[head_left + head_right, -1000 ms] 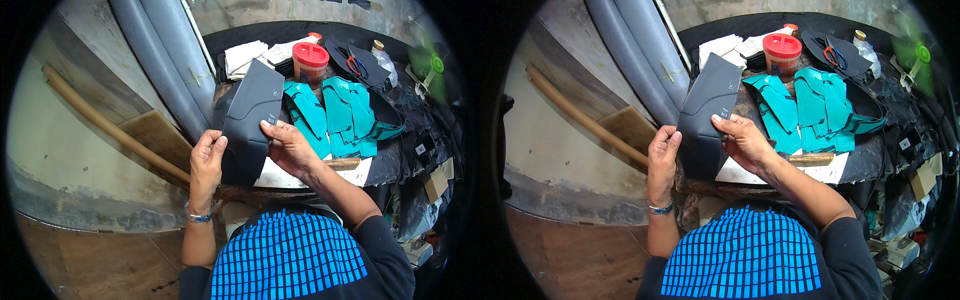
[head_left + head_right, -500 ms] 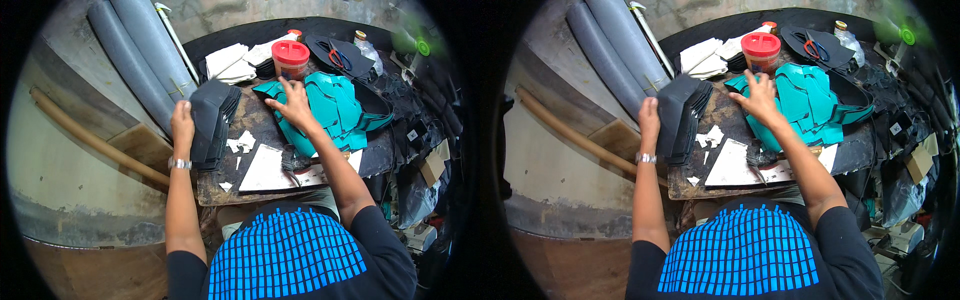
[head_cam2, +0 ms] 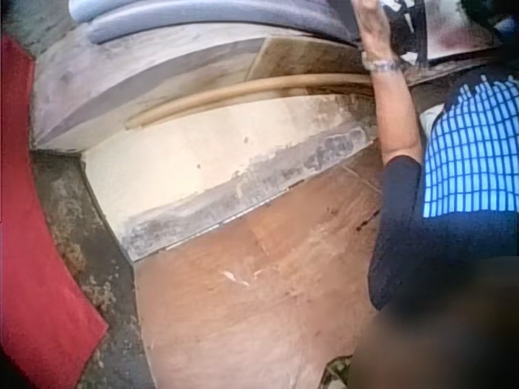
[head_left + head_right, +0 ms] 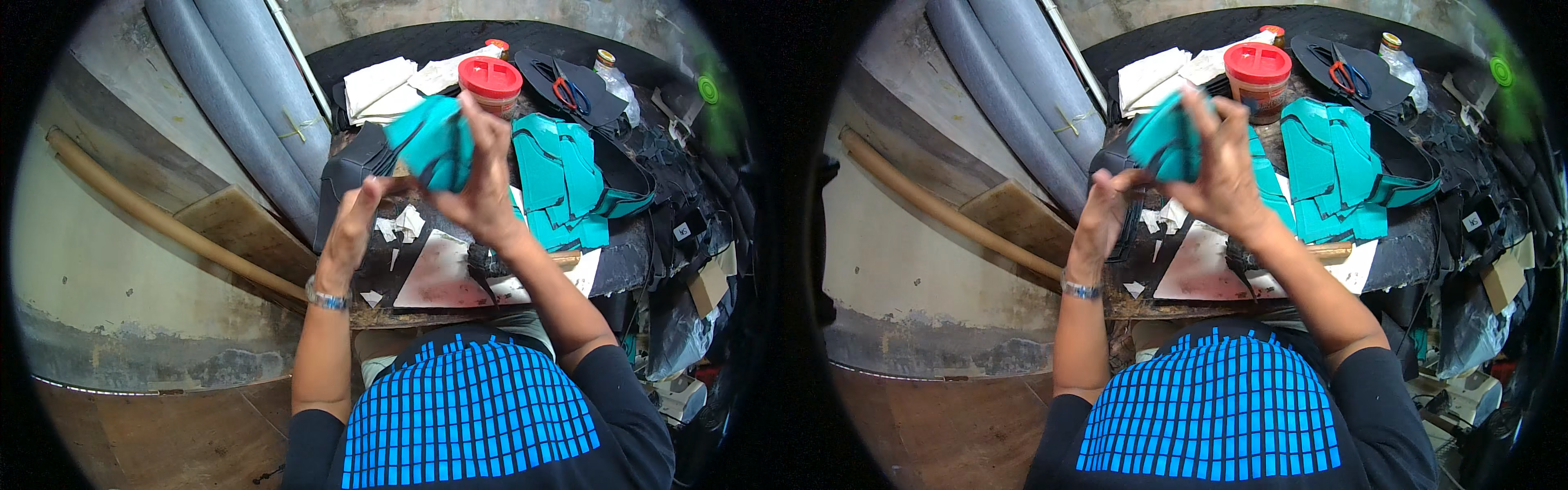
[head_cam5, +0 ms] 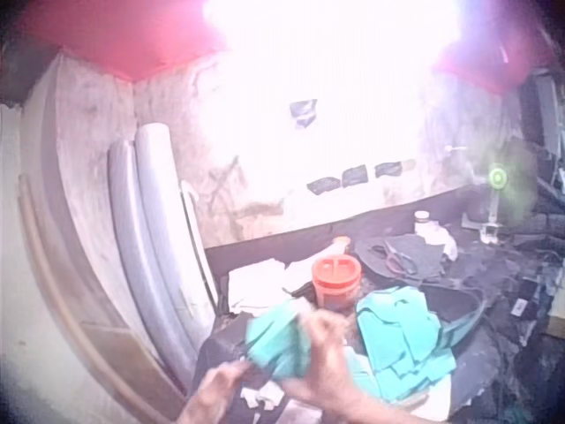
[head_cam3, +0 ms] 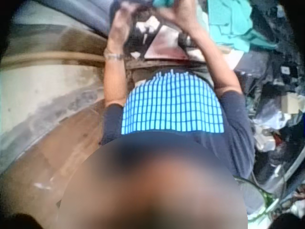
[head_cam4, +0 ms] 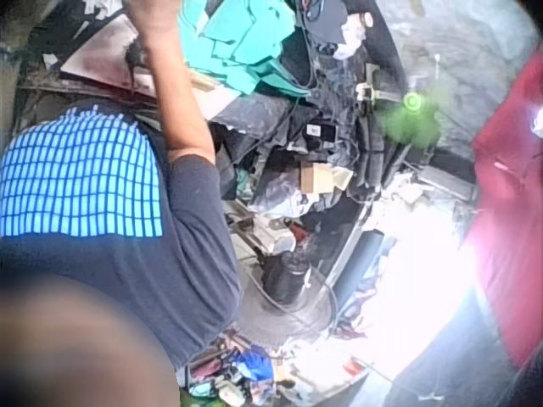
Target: The person repeatedly assembles teal and black sandal components by hand, aligning the sole and upper, pressing them together, and using a hammer to tap the joined parts. They occasionally trim excess material with scissors and stack finished units on the table.
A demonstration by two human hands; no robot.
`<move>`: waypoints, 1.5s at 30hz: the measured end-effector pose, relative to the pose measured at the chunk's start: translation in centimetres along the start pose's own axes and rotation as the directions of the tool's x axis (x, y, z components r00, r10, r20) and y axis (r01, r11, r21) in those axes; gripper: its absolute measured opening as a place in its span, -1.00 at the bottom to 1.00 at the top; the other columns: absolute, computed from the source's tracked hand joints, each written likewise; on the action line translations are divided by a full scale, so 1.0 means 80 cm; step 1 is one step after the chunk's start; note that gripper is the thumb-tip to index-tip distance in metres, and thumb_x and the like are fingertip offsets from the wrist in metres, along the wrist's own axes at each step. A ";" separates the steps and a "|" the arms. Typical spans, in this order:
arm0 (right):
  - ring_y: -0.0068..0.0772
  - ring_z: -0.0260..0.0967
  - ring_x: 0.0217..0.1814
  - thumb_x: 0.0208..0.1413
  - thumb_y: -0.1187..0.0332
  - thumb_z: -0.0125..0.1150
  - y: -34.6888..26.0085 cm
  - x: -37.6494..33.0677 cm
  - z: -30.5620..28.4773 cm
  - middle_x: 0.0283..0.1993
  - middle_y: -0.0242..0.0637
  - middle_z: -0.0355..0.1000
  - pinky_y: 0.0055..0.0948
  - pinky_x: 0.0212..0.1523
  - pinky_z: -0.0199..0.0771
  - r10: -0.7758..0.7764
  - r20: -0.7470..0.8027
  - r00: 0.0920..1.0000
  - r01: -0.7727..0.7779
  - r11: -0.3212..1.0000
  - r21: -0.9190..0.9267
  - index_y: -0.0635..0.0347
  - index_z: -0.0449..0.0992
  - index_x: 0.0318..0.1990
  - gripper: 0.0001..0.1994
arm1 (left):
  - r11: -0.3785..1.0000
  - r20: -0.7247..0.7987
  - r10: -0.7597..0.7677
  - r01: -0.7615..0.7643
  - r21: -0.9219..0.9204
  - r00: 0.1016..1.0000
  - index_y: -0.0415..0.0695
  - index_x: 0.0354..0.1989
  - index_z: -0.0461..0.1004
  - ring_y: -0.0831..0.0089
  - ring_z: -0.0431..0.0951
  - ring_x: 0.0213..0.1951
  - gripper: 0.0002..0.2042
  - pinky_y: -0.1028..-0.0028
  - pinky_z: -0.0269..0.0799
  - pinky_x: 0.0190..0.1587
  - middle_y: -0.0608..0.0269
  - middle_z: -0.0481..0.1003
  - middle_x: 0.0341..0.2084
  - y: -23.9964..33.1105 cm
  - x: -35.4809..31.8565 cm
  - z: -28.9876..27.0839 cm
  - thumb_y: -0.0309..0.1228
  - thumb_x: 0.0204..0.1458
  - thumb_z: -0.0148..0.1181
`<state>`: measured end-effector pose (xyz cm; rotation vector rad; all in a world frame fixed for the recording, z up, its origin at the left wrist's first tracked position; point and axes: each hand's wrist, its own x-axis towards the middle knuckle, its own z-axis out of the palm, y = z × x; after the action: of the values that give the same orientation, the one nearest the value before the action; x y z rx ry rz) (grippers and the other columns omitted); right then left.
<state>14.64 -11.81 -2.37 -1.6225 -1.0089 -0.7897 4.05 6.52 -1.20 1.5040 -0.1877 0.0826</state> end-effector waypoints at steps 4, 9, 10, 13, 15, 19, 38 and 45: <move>0.12 0.10 0.17 -0.42 0.25 0.59 -0.063 -0.021 0.009 0.12 0.03 0.10 -0.03 0.22 0.07 -0.090 0.178 0.980 0.071 0.991 0.111 0.04 -0.01 0.42 0.15 | 0.957 -0.363 0.107 -0.196 -0.216 0.926 -0.27 0.14 0.33 0.30 0.52 0.01 -0.40 0.21 0.44 0.08 0.10 0.49 -0.01 0.036 -0.031 0.054 -0.04 0.09 0.23; -0.45 0.33 0.06 -0.03 0.18 0.44 -0.079 -0.009 -0.007 0.03 -0.25 0.36 -0.39 0.14 0.33 0.381 0.522 0.763 -0.639 0.319 0.700 0.27 0.19 0.26 -0.25 | 0.932 -0.373 0.109 -0.225 -0.284 0.921 -0.33 0.05 0.38 0.41 0.54 -0.08 -0.63 0.36 0.47 0.02 0.12 0.51 -0.07 0.055 -0.059 0.050 -0.45 0.10 0.26; -0.51 0.36 0.01 0.01 0.22 0.41 -0.075 -0.004 -0.009 -0.03 -0.30 0.41 -0.43 0.10 0.36 0.363 0.634 0.683 -0.725 0.228 0.650 0.29 0.32 0.17 -0.39 | 0.931 -0.380 0.094 -0.216 -0.294 0.920 -0.33 0.06 0.37 0.41 0.54 -0.08 -0.62 0.37 0.46 0.03 0.11 0.51 -0.06 0.053 -0.062 0.050 -0.46 0.10 0.26; -0.60 0.40 -0.09 0.03 0.26 0.40 -0.072 0.001 -0.008 -0.11 -0.34 0.47 -0.49 -0.02 0.41 0.232 0.787 0.571 -0.820 0.135 0.556 0.27 0.47 -0.04 -0.60 | 0.923 -0.395 0.048 -0.192 -0.333 0.917 -0.34 0.11 0.31 0.40 0.51 -0.03 -0.56 0.39 0.42 0.07 0.11 0.50 -0.04 0.048 -0.070 0.052 -0.46 0.09 0.27; -0.55 0.38 -0.07 0.00 0.25 0.42 -0.073 -0.001 -0.006 -0.12 -0.32 0.44 -0.48 -0.01 0.38 0.229 0.719 0.656 -0.746 0.341 0.572 0.28 0.46 -0.06 -0.59 | 0.951 -0.404 0.107 -0.212 -0.225 0.909 -0.33 0.09 0.34 0.37 0.51 -0.02 -0.58 0.38 0.41 0.08 0.10 0.49 -0.04 0.048 -0.075 0.056 -0.48 0.07 0.29; -0.51 0.26 -0.19 0.02 0.25 0.37 -0.088 -0.007 -0.011 -0.23 -0.32 0.31 -0.52 -0.14 0.28 0.194 0.213 0.958 -0.282 0.788 0.548 0.29 0.42 -0.23 -0.68 | 0.928 -0.320 0.356 -0.373 0.008 0.878 -0.33 0.05 0.38 0.35 0.52 -0.03 -0.57 0.38 0.39 0.11 0.09 0.48 -0.02 0.071 -0.089 0.049 -0.51 0.01 0.33; -0.41 0.29 0.03 0.12 -0.30 -0.02 -0.129 -0.037 0.027 0.01 -0.11 0.41 -0.46 0.11 0.26 0.723 0.600 0.342 -0.933 0.186 0.308 0.46 0.45 0.02 -0.20 | 0.832 -0.342 0.271 -0.041 0.553 0.900 -0.14 0.05 0.43 0.16 0.23 0.28 -0.58 0.25 0.08 0.31 -0.05 0.17 0.28 0.005 -0.123 0.049 -0.23 0.05 0.29; -0.46 0.33 -0.10 0.13 -0.30 0.02 -0.124 -0.053 0.040 -0.10 -0.16 0.46 -0.46 -0.01 0.32 0.764 0.591 0.259 -0.940 0.060 0.335 0.45 0.52 -0.12 -0.24 | 0.891 -0.860 0.059 -0.415 -0.183 0.507 -0.20 0.21 0.23 0.31 0.39 0.11 -0.56 0.27 0.29 0.20 0.13 0.36 0.09 -0.031 -0.106 0.099 -0.24 0.24 0.08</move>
<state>3.92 -8.45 -2.82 -1.3182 -0.1700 0.6578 -4.45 -1.05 -4.67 0.8924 0.3707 0.9566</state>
